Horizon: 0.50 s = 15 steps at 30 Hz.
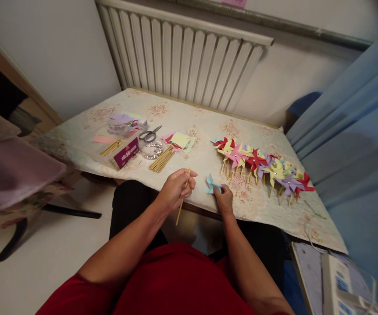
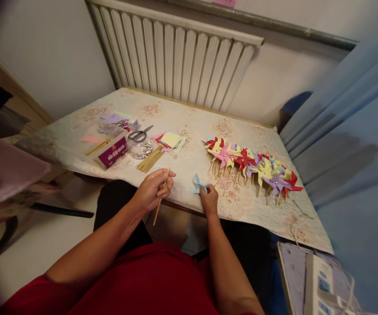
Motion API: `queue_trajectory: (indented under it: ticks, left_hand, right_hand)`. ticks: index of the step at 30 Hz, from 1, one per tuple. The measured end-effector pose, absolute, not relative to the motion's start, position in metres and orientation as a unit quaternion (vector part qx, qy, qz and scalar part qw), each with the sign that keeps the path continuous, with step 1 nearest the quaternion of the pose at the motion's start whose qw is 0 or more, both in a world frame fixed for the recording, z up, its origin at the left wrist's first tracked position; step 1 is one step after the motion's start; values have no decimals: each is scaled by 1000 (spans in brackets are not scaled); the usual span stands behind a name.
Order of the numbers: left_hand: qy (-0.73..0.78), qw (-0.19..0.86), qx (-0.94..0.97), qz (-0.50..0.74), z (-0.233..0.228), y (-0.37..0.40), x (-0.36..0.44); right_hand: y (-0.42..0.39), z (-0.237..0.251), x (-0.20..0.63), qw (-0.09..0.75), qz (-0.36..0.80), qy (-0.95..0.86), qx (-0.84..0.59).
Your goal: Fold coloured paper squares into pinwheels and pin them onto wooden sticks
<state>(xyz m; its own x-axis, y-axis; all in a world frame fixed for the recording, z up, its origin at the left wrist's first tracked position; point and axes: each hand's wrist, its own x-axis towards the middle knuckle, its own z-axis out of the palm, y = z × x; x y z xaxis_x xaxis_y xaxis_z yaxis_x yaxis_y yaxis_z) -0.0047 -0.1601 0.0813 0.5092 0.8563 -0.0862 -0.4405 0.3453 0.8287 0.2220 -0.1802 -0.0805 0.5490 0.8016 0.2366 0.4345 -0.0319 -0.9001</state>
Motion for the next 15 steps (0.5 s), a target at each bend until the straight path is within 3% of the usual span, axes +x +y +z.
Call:
queue_trajectory:
  ticks: [15]
  left_hand:
    - [267, 771, 399, 418, 81, -161, -5]
  right_hand:
    - [-181, -76, 220, 531, 170, -434, -707]
